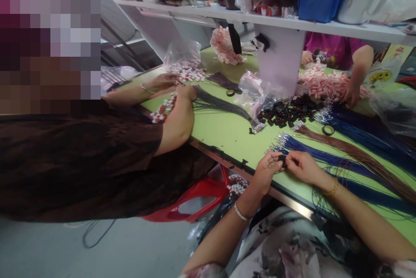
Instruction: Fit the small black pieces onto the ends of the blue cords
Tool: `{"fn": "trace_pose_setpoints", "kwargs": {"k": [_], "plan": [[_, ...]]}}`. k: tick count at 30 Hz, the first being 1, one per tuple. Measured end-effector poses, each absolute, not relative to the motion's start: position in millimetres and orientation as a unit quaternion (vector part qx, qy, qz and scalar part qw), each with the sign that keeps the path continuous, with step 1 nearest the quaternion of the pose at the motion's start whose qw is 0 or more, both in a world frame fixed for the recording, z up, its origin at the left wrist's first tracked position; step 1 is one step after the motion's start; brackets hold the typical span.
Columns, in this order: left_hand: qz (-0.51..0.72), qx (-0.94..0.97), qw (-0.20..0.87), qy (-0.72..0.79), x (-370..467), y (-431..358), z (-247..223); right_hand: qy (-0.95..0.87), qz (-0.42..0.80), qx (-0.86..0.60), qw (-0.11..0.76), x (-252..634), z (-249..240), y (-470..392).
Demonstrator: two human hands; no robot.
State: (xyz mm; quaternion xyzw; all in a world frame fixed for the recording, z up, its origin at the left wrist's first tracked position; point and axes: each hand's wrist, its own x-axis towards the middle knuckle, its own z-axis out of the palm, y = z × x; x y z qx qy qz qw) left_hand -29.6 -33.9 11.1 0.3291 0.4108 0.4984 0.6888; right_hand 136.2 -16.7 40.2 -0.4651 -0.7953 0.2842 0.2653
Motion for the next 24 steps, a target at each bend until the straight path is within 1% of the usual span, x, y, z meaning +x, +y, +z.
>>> {"fn": "trace_pose_setpoints", "kwargs": {"k": [2, 3, 5, 6, 7, 9, 12, 17, 24], "plan": [[0.497, 0.319, 0.697, 0.406, -31, -31, 11, -0.780, 0.275, -0.489, 0.278, 151, 41, 0], [0.497, 0.314, 0.702, 0.402, -32, -29, 11, -0.769, 0.241, -0.525, 0.275, 159, 40, 9], [0.495, 0.306, 0.710, 0.396, -33, -25, 11, -0.754, 0.173, -0.591, 0.229, 173, 35, 25], [0.493, 0.303, 0.714, 0.394, -33, -23, 11, -0.754, 0.158, -0.603, 0.206, 179, 31, 31], [0.491, 0.300, 0.717, 0.393, -33, -22, 11, -0.758, 0.154, -0.605, 0.191, 184, 27, 35], [0.488, 0.295, 0.723, 0.389, -34, -20, 12, -0.770, 0.172, -0.585, 0.186, 190, 19, 40], [0.488, 0.293, 0.727, 0.384, -34, -17, 13, -0.770, 0.202, -0.566, 0.212, 196, 13, 42], [0.491, 0.286, 0.732, 0.375, -31, -15, 15, -0.755, 0.193, -0.575, 0.250, 192, 26, 42], [0.493, 0.267, 0.745, 0.361, -22, -16, 13, -0.752, 0.285, -0.502, 0.319, 150, 49, 46]]}}
